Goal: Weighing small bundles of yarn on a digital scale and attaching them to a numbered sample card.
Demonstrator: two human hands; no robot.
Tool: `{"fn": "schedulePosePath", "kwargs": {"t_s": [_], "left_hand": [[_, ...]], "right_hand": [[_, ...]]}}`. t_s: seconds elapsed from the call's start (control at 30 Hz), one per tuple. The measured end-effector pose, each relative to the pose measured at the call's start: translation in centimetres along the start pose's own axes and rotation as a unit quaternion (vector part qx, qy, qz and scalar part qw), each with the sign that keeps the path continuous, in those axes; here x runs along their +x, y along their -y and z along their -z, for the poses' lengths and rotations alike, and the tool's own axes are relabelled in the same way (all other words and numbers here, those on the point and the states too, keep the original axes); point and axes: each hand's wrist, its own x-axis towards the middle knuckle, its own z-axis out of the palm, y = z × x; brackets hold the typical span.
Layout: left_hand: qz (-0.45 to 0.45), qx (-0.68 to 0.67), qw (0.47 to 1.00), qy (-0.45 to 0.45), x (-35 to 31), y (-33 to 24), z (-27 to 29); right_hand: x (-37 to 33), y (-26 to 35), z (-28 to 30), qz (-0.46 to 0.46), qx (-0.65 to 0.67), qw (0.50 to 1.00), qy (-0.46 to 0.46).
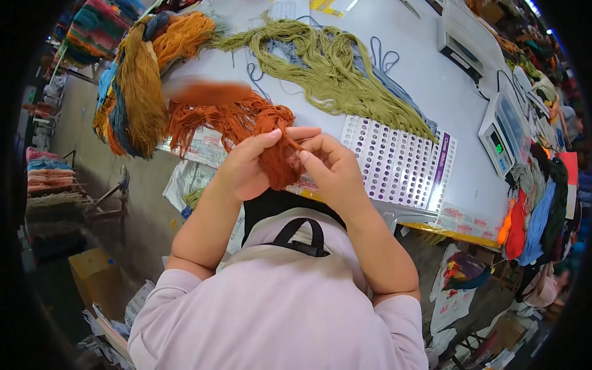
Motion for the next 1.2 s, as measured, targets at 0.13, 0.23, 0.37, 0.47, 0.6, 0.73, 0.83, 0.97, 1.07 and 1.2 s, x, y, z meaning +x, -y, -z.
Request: {"fn": "schedulePosePath", "kwargs": {"t_s": [0.13, 0.23, 0.37, 0.47, 0.6, 0.73, 0.83, 0.97, 1.07, 1.2], "left_hand": [[-0.062, -0.016, 0.996, -0.062, -0.7, -0.3, -0.1], [-0.083, 0.063, 0.993, -0.047, -1.0, -0.4, 0.0], [-0.105, 0.090, 0.989, -0.062, -1.0, -0.5, -2.1], [-0.105, 0.055, 0.992, -0.033, -0.8, -0.5, -2.6], [-0.049, 0.039, 0.997, 0.034, -0.6, -0.8, -1.7], [-0.083, 0.047, 0.995, -0.002, -0.7, -0.9, -2.2], [-0.108, 0.081, 0.991, -0.011, -0.9, -1.1, -2.1], [-0.110, 0.130, 0.985, 0.040, -0.5, -1.3, -1.5], [-0.145, 0.154, 0.977, 0.018, -0.1, -0.8, -2.8], [-0.106, 0.204, 0.973, 0.021, 0.1, -1.2, -4.0]], "right_hand": [[-0.6, 0.5, 0.0, -0.008, 0.061, 0.998, 0.007], [-0.9, 0.5, 0.4, -0.026, 0.076, 0.996, 0.031], [-1.1, 1.2, -0.1, -0.027, 0.080, 0.996, 0.007], [-1.0, 2.4, -0.7, -0.010, 0.066, 0.998, -0.013], [-0.8, 2.0, -0.4, -0.038, -0.101, 0.994, 0.013], [-1.1, 2.3, -0.2, -0.031, 0.013, 0.999, 0.009], [-1.2, 2.2, 0.4, -0.019, 0.035, 0.999, 0.015], [-1.3, 2.4, 0.0, 0.007, 0.105, 0.993, 0.048], [-1.5, 2.7, 0.1, -0.022, 0.092, 0.994, 0.054], [-1.9, 3.5, 0.3, -0.017, 0.060, 0.997, 0.040]]}}
